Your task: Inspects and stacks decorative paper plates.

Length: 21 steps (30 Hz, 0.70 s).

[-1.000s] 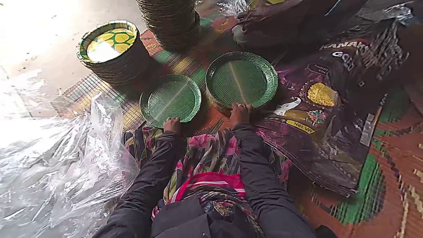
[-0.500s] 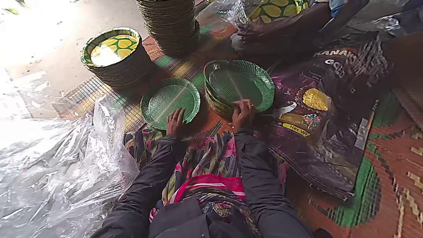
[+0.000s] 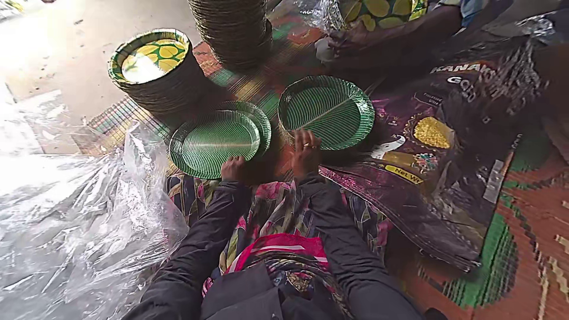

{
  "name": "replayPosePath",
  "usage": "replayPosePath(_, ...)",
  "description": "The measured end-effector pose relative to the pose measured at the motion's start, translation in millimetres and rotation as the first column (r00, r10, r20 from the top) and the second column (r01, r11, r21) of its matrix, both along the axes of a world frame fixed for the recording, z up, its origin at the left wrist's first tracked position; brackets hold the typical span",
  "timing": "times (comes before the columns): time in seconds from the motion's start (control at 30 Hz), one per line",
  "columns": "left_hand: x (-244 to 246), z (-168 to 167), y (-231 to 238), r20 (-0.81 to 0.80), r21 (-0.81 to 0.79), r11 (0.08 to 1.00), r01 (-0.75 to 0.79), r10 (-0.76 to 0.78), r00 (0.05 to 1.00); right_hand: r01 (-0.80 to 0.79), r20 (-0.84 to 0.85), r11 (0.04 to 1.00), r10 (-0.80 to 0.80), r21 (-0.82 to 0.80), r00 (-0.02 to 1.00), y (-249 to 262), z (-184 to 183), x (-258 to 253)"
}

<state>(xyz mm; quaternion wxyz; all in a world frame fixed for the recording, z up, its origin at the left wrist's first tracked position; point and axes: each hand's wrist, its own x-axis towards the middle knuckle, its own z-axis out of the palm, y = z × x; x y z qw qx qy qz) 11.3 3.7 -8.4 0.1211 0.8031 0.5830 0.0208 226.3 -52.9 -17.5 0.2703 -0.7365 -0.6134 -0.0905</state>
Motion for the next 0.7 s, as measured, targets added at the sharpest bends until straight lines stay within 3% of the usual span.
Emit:
replayPosePath(0.07,1.4,0.2,5.3,-0.005,-0.129,0.991,-0.035,0.035,0.999,0.152,-0.044,0.967,-0.164,-0.207,0.985,-3.8,7.6,21.1)
replayPosePath(0.17,2.0,-6.1,11.2,0.030,-0.153,0.987,0.049,-0.045,0.999,0.188,-0.094,0.893,-0.246,-0.409,0.965,-5.8,10.9,40.5)
replayPosePath(0.33,-0.3,-18.2,22.6,0.048,-0.177,0.981,0.076,-0.068,0.997,0.170,-0.086,0.885,-0.228,-0.435,0.970,-4.5,20.6,41.6)
replayPosePath(0.43,-2.4,-29.9,29.6,0.083,-0.213,0.974,0.071,-0.054,0.995,0.166,-0.148,0.934,-0.221,-0.315,0.964,-10.3,20.9,43.2)
replayPosePath(0.5,-3.7,-36.7,24.7,0.176,-0.090,0.994,0.056,-0.040,0.984,0.221,-0.127,0.974,-0.213,0.047,0.969,-15.6,7.7,40.3)
replayPosePath(0.53,-3.9,-35.6,18.4,0.243,0.071,0.997,0.039,-0.055,0.968,0.216,-0.069,0.939,-0.205,0.267,0.976,-15.4,1.7,37.6)
replayPosePath(0.57,-3.7,-32.8,11.2,0.307,0.295,0.955,0.022,-0.117,0.944,0.156,0.001,0.880,-0.175,0.449,0.985,-14.1,-0.6,34.0)
replayPosePath(0.6,-3.0,-30.3,5.7,0.336,0.553,0.833,0.000,-0.223,0.915,0.054,0.070,0.832,-0.111,0.552,0.991,-13.6,0.5,28.2)
replayPosePath(0.63,-1.2,-25.4,1.1,0.304,0.751,0.660,-0.023,-0.315,0.899,-0.084,0.122,0.804,0.015,0.589,0.992,-13.7,1.4,20.2)
replayPosePath(0.7,4.2,-14.6,-8.2,0.186,0.926,0.377,-0.029,-0.388,0.903,-0.344,0.182,0.764,0.292,0.545,0.939,-12.6,0.3,1.0)
